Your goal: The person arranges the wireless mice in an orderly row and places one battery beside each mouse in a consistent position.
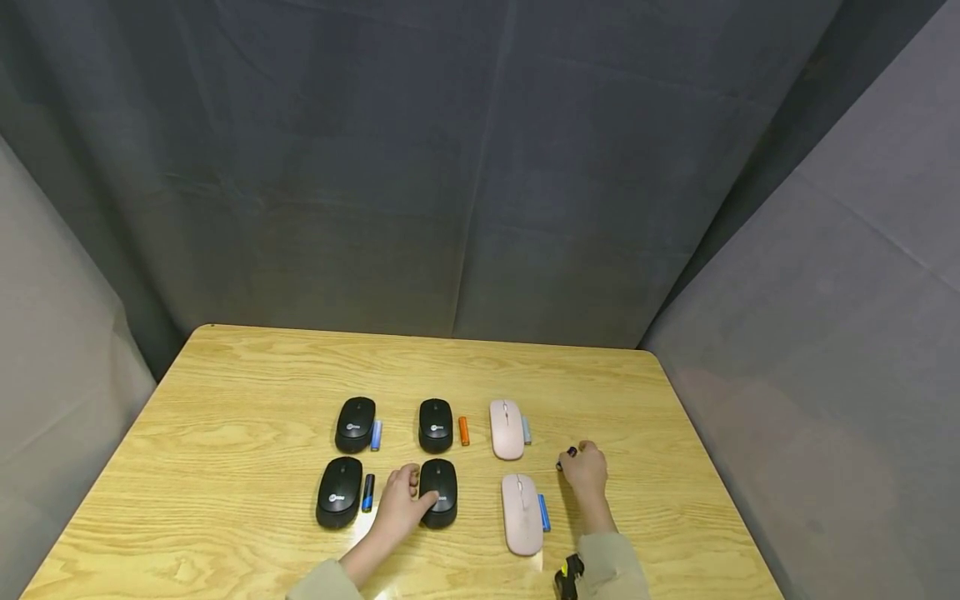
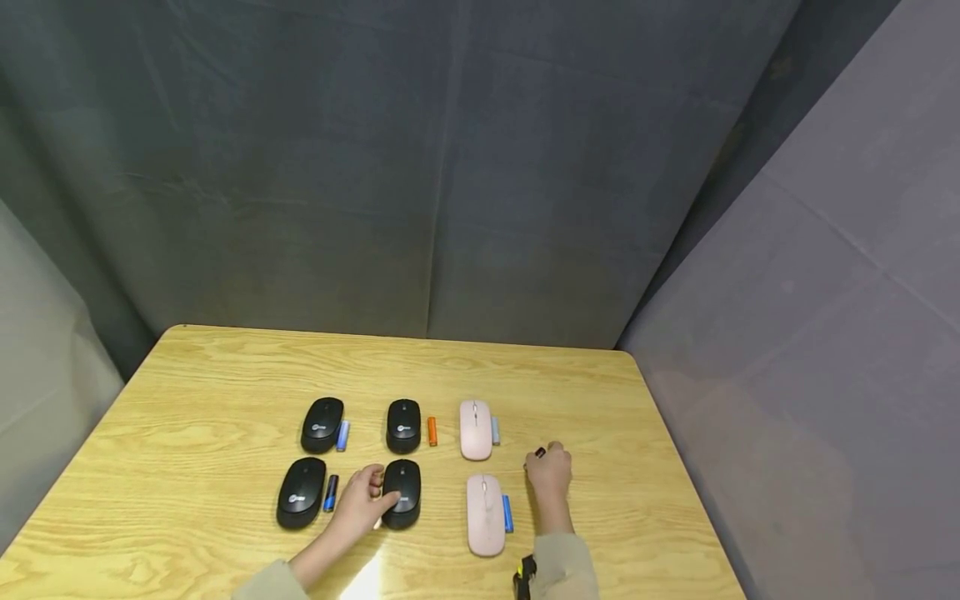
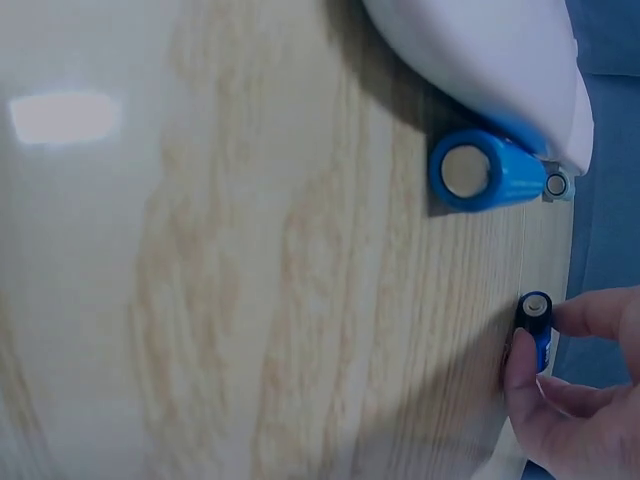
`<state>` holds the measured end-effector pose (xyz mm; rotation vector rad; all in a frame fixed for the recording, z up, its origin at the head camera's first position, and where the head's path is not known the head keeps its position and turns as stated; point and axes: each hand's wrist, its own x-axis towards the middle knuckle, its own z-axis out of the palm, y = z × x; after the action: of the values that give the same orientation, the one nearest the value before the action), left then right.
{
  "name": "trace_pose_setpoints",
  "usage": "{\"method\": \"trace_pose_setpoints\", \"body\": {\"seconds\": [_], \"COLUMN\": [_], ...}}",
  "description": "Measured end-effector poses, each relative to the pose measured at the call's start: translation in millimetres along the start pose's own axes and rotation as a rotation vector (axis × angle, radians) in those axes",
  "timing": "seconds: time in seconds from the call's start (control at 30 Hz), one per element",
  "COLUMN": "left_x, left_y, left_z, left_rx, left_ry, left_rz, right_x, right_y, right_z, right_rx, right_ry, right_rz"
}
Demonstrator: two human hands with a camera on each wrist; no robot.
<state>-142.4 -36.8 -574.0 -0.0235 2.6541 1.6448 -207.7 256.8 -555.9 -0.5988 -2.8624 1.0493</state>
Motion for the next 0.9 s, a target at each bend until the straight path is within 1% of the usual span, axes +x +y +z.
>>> {"method": "trace_pose_setpoints", "body": {"seconds": [0.17,0.2,0.3,0.4,0.43,0.47,0.63,0.77,0.9], "left_x": [0.3,0.4,0.5,0.2,0.1,-0.2,-0.4,-0.3,-0.5], "left_y": [-1.7,-2.0,-2.4,-1.9,-1.7,-1.4,-0.2,0.4,0.8], "left_z": [0.5,0.7,1.2,1.3,1.3,1.1,0.6,0.2,-0.2], "left_rx": [-0.013,-0.016,-0.025,-0.031,-0.033,-0.035,-0.038,-0.039,-0.037], "left_ry": [-0.009,-0.010,-0.013,-0.015,-0.015,-0.015,-0.017,-0.017,-0.016], "left_rz": [0.001,0.002,0.002,-0.002,-0.005,-0.008,-0.011,-0.009,-0.010], "right_x": [5,7,9,7,4,3,0,2,1], "right_y": [6,9,11,8,4,2,-1,0,0], "right_z": [6,9,11,9,6,5,3,5,6], "right_rx": [-0.002,-0.009,-0.013,-0.010,-0.006,-0.011,-0.023,0.020,0.089], "right_ry": [0.007,0.031,0.033,0.029,0.007,0.005,0.017,0.038,0.066], "right_rz": [-0.026,-0.051,-0.063,-0.048,-0.026,-0.021,-0.017,-0.005,-0.028]}}
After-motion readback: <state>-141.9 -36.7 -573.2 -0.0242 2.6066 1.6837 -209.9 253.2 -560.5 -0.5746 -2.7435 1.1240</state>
